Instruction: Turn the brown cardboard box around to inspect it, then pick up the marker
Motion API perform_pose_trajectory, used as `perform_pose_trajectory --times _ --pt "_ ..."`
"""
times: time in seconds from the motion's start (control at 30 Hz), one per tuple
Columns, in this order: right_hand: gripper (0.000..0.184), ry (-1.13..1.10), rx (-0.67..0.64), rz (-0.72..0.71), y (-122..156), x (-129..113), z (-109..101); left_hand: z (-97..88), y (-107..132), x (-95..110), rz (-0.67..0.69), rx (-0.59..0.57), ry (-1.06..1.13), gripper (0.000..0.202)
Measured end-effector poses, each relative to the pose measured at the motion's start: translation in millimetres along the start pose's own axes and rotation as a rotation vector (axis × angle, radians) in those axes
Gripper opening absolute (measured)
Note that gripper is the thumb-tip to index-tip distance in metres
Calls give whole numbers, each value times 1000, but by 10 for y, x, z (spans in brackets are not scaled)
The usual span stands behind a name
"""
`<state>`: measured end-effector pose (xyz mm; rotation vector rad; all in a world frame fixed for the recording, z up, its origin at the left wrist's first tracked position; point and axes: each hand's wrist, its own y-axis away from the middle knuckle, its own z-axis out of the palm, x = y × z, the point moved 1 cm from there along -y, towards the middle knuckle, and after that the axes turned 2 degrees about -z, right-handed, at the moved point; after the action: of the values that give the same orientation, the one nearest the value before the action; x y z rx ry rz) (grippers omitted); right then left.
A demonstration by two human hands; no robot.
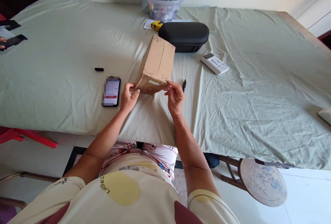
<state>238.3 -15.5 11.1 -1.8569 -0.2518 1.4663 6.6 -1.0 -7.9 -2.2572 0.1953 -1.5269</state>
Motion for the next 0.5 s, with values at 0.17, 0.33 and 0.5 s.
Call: perform_pose_trajectory --times 0.17,0.33,0.5 --pt "48 -19 -76 78 41 12 62 52 37 -76 17 -60 -162 23" --pt "55 -17 -164 216 60 39 70 61 18 -141 31 -76 -143 29" --pt "39 61 -242 248 52 3 45 25 -21 -186 13 -107 -126 25"
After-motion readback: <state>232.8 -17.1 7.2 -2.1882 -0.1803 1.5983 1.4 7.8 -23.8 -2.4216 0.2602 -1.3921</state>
